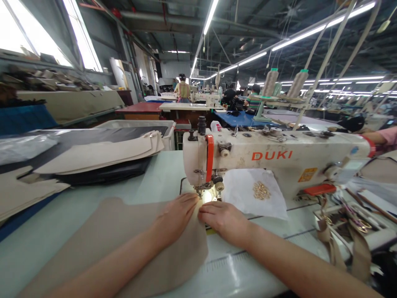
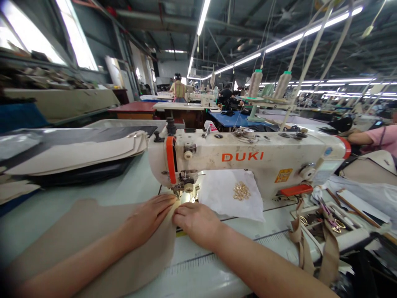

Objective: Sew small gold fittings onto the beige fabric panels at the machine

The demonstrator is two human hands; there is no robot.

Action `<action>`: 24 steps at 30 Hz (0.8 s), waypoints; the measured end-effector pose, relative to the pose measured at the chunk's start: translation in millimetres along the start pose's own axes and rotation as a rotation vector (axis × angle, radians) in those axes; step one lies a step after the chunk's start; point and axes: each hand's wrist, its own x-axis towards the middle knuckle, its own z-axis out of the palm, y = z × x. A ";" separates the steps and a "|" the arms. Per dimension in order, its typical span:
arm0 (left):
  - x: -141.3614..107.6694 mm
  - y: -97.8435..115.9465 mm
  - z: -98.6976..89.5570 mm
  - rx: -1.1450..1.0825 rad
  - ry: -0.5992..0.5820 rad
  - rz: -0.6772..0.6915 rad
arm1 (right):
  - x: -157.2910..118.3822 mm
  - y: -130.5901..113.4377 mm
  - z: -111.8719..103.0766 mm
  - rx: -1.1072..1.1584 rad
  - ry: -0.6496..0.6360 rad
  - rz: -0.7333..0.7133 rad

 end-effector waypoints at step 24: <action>6.7 -6.0 3.3 -0.075 -0.056 -0.072 | 6.6 5.4 -1.2 0.027 -0.018 0.023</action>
